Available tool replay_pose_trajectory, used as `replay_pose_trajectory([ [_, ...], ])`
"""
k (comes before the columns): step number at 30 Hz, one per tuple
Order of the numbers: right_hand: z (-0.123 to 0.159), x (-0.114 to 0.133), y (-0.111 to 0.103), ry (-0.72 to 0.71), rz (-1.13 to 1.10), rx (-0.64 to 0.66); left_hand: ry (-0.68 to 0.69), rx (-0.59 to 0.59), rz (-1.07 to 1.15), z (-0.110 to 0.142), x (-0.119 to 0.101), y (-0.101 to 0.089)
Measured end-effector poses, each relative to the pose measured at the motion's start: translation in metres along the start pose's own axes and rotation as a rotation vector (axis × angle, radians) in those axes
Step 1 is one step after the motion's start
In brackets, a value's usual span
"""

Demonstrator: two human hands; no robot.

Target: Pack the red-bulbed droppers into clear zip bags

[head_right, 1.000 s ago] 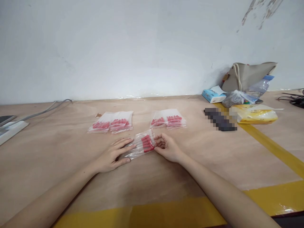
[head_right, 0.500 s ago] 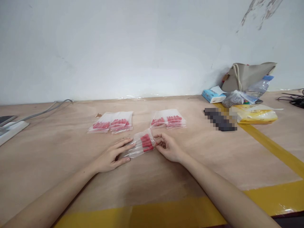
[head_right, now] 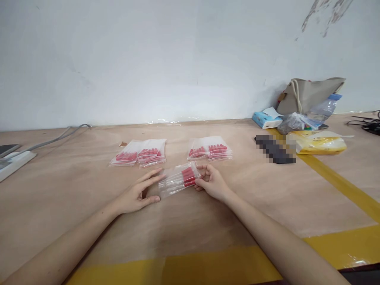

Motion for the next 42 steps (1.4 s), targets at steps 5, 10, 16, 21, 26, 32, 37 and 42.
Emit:
replay_pose_trajectory([
  [5,0.010,-0.003,0.001,0.082,0.018,-0.089,-0.026,-0.197,0.039,0.002,0.004,-0.012],
  [10,0.019,0.008,-0.004,-0.030,0.611,-0.090,-0.012,-0.162,0.011,0.001,-0.001,-0.007],
  [16,0.022,0.042,-0.018,-0.450,1.003,-0.071,0.102,-0.068,-0.119,-0.008,-0.003,0.003],
  [21,0.025,0.039,-0.004,-0.591,1.057,0.221,0.064,-0.299,-0.273,-0.024,0.002,-0.009],
  [26,0.023,0.025,0.007,-0.613,1.016,0.125,0.054,-0.360,-0.067,-0.032,-0.019,0.003],
  [32,0.024,0.023,0.033,-0.602,1.158,-0.033,0.086,-0.266,-0.033,-0.040,-0.031,0.012],
  [37,0.004,0.027,0.044,-0.560,1.246,-0.063,0.057,-0.322,-0.016,-0.033,-0.029,-0.004],
  [42,-0.011,0.032,0.047,-0.710,1.266,-0.033,0.089,-0.340,-0.147,-0.026,-0.025,0.002],
])
Point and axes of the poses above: each hand's wrist, its own z-axis away from the middle knuckle, its own y-axis out of the palm, x = y × z, the point moved 7 cm from there along -z, towards the middle knuckle, and after that the axes turned 9 degrees about x, right-handed, at the moved point
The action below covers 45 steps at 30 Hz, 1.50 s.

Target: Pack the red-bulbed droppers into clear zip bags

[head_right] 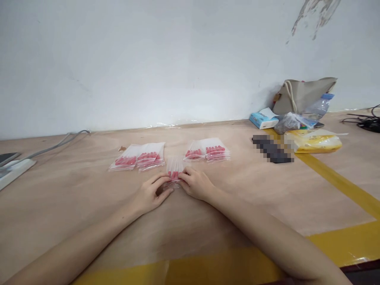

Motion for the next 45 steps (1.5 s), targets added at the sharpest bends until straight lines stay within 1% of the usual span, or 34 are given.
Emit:
replay_pose_trajectory([
  [3,0.005,0.004,-0.006,-0.114,0.091,-0.024,0.148,-0.041,-0.183,0.004,0.003,0.004],
  [4,0.008,0.004,-0.009,-0.130,0.141,-0.028,0.222,-0.028,-0.255,0.005,0.001,0.007],
  [5,0.012,0.005,-0.011,-0.137,0.187,-0.028,0.287,-0.014,-0.318,0.006,0.000,0.009],
  [7,0.017,0.003,-0.013,-0.128,0.237,-0.023,0.370,0.003,-0.404,0.008,-0.002,0.010],
  [9,0.020,-0.002,-0.012,-0.109,0.192,-0.028,0.405,-0.011,-0.449,0.009,-0.004,0.009],
  [14,0.028,-0.016,-0.009,-0.138,-0.104,-0.066,0.415,-0.059,-0.495,0.008,-0.002,0.007],
  [16,0.030,-0.019,-0.010,-0.149,-0.131,-0.085,0.422,-0.063,-0.487,0.009,0.000,0.007],
  [18,0.032,-0.018,-0.012,-0.161,-0.066,-0.096,0.438,-0.063,-0.476,0.009,0.001,0.007],
  [23,0.029,-0.007,-0.018,-0.242,0.223,-0.084,0.473,-0.104,-0.460,0.008,-0.004,0.000],
  [26,0.026,-0.004,-0.018,-0.270,0.296,-0.069,0.484,-0.130,-0.472,0.007,-0.009,-0.004],
  [29,0.025,-0.004,-0.017,-0.267,0.314,-0.062,0.476,-0.147,-0.498,0.005,-0.012,-0.006],
  [37,0.024,-0.003,-0.018,-0.268,0.320,-0.038,0.422,-0.146,-0.502,0.003,-0.013,-0.008],
  [40,0.020,0.000,-0.019,-0.276,0.313,-0.052,0.436,-0.147,-0.500,0.004,-0.013,-0.008],
  [45,0.015,0.003,-0.014,-0.269,0.304,-0.036,0.452,-0.138,-0.449,0.005,-0.012,-0.006],
])
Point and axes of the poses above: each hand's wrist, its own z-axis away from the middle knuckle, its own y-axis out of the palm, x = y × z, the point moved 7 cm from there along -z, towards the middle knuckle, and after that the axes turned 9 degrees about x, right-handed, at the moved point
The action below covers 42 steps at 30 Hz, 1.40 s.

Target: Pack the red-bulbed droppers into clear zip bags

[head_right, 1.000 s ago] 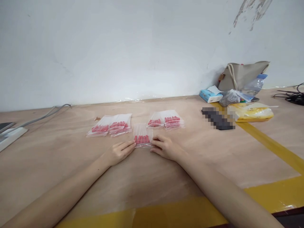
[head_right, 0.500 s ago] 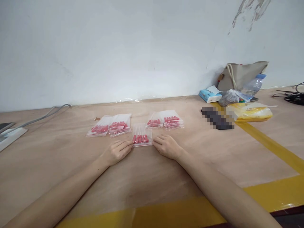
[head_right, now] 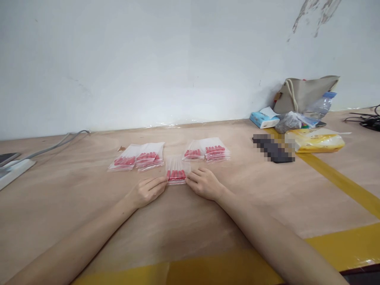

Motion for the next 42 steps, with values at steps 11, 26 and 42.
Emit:
replay_pose_trajectory([
  [11,0.001,0.002,-0.001,0.012,0.038,0.017,0.042,0.030,0.097,-0.005,-0.003,0.004],
  [26,-0.032,0.036,0.010,-0.094,0.124,-0.043,0.023,-0.007,0.130,-0.005,-0.003,0.000],
  [42,0.008,-0.005,-0.001,0.145,0.185,0.053,-0.002,-0.039,0.152,0.001,0.003,0.002],
])
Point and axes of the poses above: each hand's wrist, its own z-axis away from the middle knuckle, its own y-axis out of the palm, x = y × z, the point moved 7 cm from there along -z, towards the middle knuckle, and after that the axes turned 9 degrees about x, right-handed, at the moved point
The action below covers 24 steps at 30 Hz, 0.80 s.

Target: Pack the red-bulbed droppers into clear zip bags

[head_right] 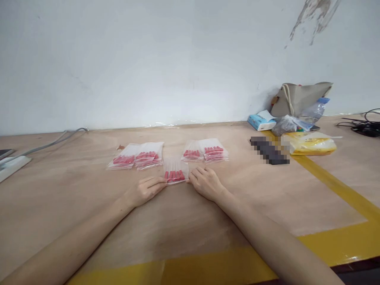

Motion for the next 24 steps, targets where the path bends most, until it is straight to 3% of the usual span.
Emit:
replay_pose_trajectory([
  [3,0.000,-0.005,-0.002,0.020,-0.064,-0.011,-0.040,0.017,0.038,0.001,0.003,0.001],
  [7,-0.010,-0.029,-0.003,0.199,-0.063,0.009,-0.167,0.102,0.051,-0.007,0.004,0.005],
  [16,-0.060,-0.063,0.032,0.225,0.152,0.380,-0.118,0.379,-0.273,-0.041,0.003,0.040],
  [21,-0.072,-0.105,0.016,0.570,0.117,0.248,-0.205,0.437,-0.322,-0.064,0.026,0.059],
  [24,-0.056,-0.107,0.002,0.666,0.012,0.064,-0.267,0.423,-0.321,-0.077,0.046,0.068],
])
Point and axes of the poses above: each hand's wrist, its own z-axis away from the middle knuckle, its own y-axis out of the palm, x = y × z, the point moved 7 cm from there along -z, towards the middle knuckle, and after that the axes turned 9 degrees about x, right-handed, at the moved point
